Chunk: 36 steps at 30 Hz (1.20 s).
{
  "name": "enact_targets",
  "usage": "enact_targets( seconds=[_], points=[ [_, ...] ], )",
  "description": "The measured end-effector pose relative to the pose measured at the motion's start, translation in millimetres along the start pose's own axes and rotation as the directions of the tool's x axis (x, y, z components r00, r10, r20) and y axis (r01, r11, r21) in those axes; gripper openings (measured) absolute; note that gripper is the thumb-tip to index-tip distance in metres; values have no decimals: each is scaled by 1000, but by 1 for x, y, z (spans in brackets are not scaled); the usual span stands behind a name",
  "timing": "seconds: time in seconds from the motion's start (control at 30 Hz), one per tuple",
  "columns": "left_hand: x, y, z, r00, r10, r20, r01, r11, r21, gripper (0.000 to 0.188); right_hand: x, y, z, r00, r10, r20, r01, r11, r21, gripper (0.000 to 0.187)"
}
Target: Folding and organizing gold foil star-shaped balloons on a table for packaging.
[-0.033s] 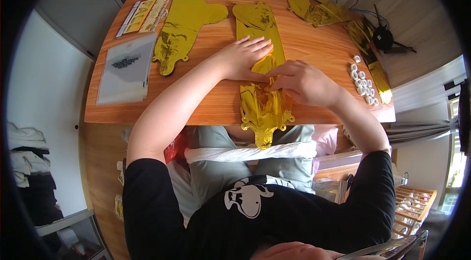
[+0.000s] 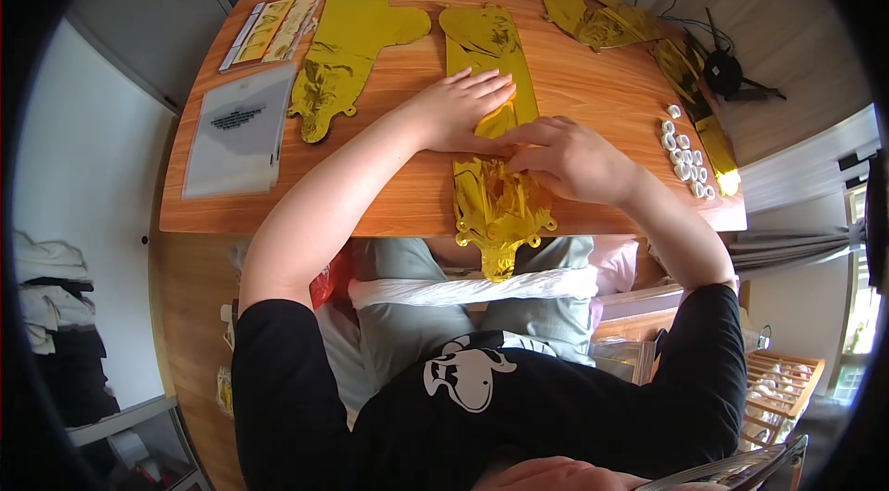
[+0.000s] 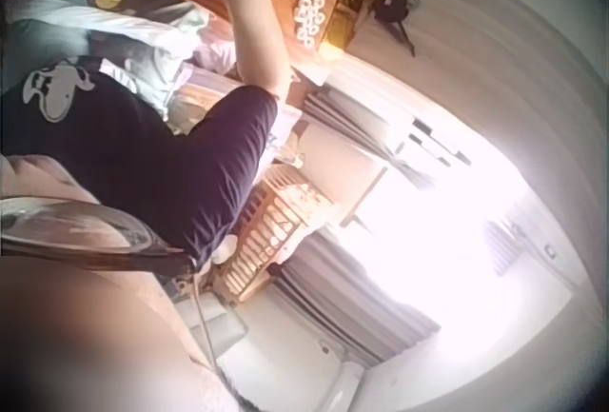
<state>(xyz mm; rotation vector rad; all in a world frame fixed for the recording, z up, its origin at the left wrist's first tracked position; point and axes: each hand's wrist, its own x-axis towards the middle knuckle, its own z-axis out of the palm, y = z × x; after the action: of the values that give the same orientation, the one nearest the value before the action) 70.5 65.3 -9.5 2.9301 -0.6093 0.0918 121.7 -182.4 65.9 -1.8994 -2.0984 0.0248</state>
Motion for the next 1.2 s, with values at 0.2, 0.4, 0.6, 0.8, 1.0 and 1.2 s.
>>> enact_targets(
  seconds=[0.2,0.4,0.6,0.8,1.0,1.2],
  points=[
    [1,-3,5,1000,19,-21,-19,1000,17,94,-1,-13,30,932,311,-187,-280,944,173,23],
    [0,-10,9,1000,5,-29,-6,1000,-27,90,-17,-4,38,953,289,-92,-262,938,227,23],
    [2,-7,11,999,23,-26,-22,999,42,100,-18,0,41,967,134,-218,-133,991,23,23],
    [-1,-6,9,999,31,-38,-28,996,83,111,-21,-4,39,932,309,-188,-270,940,206,21],
    [1,-7,10,999,19,-40,-17,998,53,108,-17,-2,39,958,211,-196,-183,972,149,18],
    [1,-4,8,1000,12,-22,-10,995,95,106,-19,-5,39,920,328,-215,-279,933,229,21]
  ],
)
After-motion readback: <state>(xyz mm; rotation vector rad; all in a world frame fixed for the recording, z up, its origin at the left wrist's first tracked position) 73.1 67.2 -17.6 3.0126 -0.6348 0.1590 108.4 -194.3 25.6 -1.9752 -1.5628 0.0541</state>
